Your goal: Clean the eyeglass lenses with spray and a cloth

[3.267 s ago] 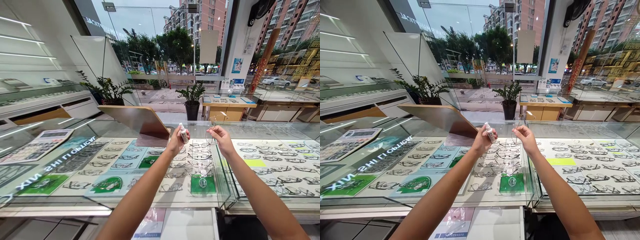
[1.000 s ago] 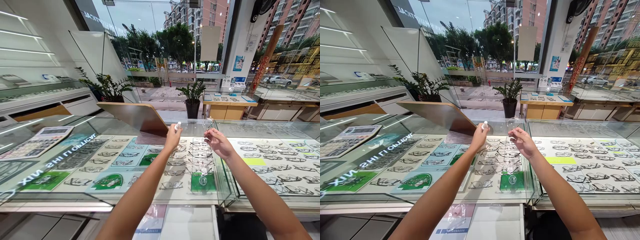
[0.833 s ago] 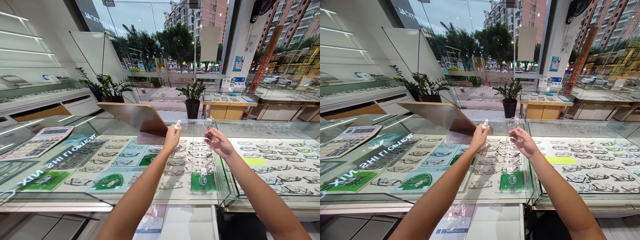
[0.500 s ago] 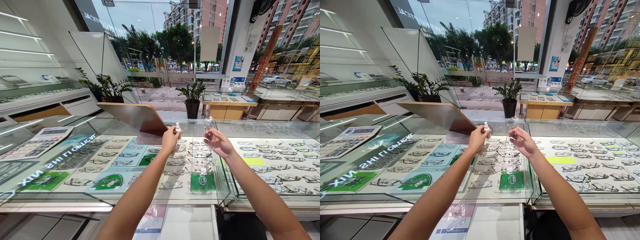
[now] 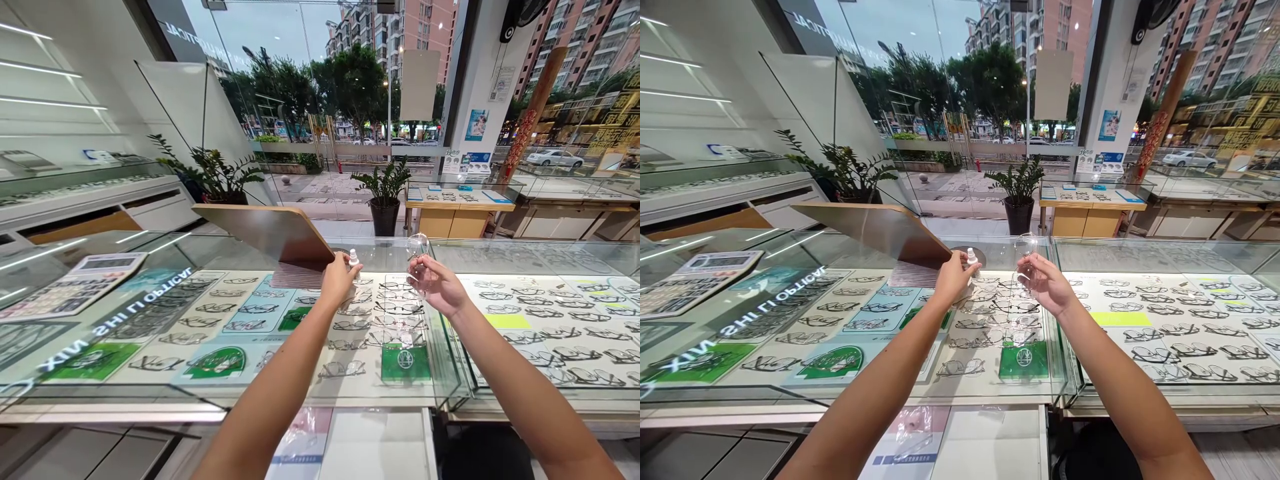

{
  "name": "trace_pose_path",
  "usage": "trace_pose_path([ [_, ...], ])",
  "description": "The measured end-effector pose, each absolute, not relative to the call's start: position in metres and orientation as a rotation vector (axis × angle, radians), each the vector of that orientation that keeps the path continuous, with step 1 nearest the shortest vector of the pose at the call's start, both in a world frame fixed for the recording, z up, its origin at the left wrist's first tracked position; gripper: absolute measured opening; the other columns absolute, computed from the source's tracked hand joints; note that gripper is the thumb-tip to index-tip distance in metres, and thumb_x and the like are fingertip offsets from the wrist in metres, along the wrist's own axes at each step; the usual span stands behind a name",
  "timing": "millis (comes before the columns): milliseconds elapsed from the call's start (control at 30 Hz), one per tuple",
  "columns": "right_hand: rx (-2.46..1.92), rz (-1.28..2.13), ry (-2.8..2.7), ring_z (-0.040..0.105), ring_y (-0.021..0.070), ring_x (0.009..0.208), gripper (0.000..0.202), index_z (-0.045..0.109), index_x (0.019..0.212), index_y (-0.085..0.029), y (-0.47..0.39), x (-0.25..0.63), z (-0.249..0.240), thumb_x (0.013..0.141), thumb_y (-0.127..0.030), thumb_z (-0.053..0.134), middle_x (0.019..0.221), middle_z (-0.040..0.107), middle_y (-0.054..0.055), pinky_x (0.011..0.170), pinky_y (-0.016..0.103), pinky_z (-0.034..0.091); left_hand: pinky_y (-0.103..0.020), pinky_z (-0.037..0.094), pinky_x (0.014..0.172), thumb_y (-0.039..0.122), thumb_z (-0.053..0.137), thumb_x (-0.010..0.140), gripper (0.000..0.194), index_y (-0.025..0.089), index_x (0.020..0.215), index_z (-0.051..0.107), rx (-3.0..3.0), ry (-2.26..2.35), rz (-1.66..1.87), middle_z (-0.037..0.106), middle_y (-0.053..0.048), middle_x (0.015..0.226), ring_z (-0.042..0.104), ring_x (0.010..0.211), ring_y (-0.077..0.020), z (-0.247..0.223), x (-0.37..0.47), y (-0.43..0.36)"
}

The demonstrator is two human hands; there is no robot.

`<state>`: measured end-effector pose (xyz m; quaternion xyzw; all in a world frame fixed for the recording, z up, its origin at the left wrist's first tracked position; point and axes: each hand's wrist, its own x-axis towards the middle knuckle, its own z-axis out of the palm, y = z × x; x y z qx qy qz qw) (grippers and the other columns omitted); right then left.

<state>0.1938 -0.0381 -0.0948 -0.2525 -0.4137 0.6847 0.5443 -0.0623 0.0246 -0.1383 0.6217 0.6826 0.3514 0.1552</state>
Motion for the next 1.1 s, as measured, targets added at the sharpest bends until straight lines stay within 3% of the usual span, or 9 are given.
trace_pose_path([
  [200, -0.581, 1.640, -0.879, 0.067, 0.0161, 0.085, 0.026, 0.071, 0.081, -0.025, -0.038, 0.195, -0.095, 0.072, -0.037, 0.092, 0.095, 0.075, 0.000, 0.081, 0.032, 0.059, -0.035, 0.043, 0.074, 0.052, 0.065, 0.096, 0.035, 0.022, 0.109, 0.052, 1.767, 2.042, 1.174, 0.074, -0.013, 0.118, 0.070, 0.104, -0.0308, -0.119, -0.056, 0.010],
  [367, -0.511, 1.682, -0.820, 0.069, 0.0126, 0.083, 0.023, 0.073, 0.083, -0.023, -0.038, 0.197, -0.094, 0.074, -0.030, 0.092, 0.092, 0.076, -0.001, 0.078, 0.025, 0.060, -0.032, 0.039, 0.067, 0.037, 0.058, 0.095, 0.016, 0.022, 0.090, 0.055, 1.868, 2.006, 1.480, 0.071, -0.005, 0.088, 0.066, 0.081, -0.0224, -0.102, -0.052, -0.006],
  [500, -0.485, 1.697, -0.804, 0.069, 0.0115, 0.081, 0.028, 0.074, 0.080, -0.021, -0.038, 0.198, -0.092, 0.068, -0.030, 0.097, 0.090, 0.077, -0.002, 0.078, 0.024, 0.061, -0.030, 0.043, 0.068, 0.036, 0.059, 0.091, 0.020, 0.021, 0.077, 0.059, 2.012, 1.725, 1.610, 0.066, -0.002, 0.075, 0.060, 0.068, -0.0172, -0.092, -0.060, -0.012],
  [700, -0.522, 1.653, -0.805, 0.069, 0.0115, 0.081, 0.025, 0.074, 0.080, -0.023, -0.036, 0.200, -0.093, 0.070, -0.030, 0.096, 0.091, 0.077, -0.002, 0.077, 0.025, 0.060, -0.029, 0.045, 0.069, 0.044, 0.058, 0.093, 0.026, 0.020, 0.087, 0.067, 2.228, 1.411, 1.210, 0.072, -0.005, 0.084, 0.063, 0.075, -0.0193, -0.078, -0.075, -0.015],
  [867, -0.545, 1.643, -0.828, 0.068, 0.0112, 0.081, 0.028, 0.074, 0.079, -0.023, -0.036, 0.200, -0.093, 0.067, -0.032, 0.097, 0.090, 0.077, -0.002, 0.078, 0.025, 0.059, -0.031, 0.038, 0.067, 0.037, 0.050, 0.096, 0.026, 0.022, 0.081, 0.065, 2.292, 1.664, 0.505, 0.073, -0.007, 0.085, 0.062, 0.080, -0.0234, -0.074, -0.079, -0.018],
  [1033, -0.557, 1.639, -0.845, 0.067, 0.0108, 0.082, 0.030, 0.074, 0.081, -0.023, -0.037, 0.199, -0.092, 0.066, -0.034, 0.098, 0.091, 0.076, -0.003, 0.079, 0.025, 0.058, -0.032, 0.039, 0.067, 0.027, 0.071, 0.076, 0.006, 0.023, 0.079, 0.069, 2.081, 1.925, 0.078, 0.077, -0.009, 0.099, 0.066, 0.088, -0.0281, -0.084, -0.079, -0.014],
  [1100, -0.560, 1.633, -0.857, 0.066, 0.0112, 0.083, 0.029, 0.074, 0.080, -0.023, -0.037, 0.199, -0.093, 0.067, -0.034, 0.097, 0.091, 0.076, -0.002, 0.080, 0.025, 0.057, -0.032, 0.041, 0.069, 0.021, 0.075, 0.066, 0.013, 0.023, 0.077, 0.069, 2.029, 1.943, 0.044, 0.078, -0.010, 0.102, 0.067, 0.090, -0.0296, -0.089, -0.078, -0.010],
])
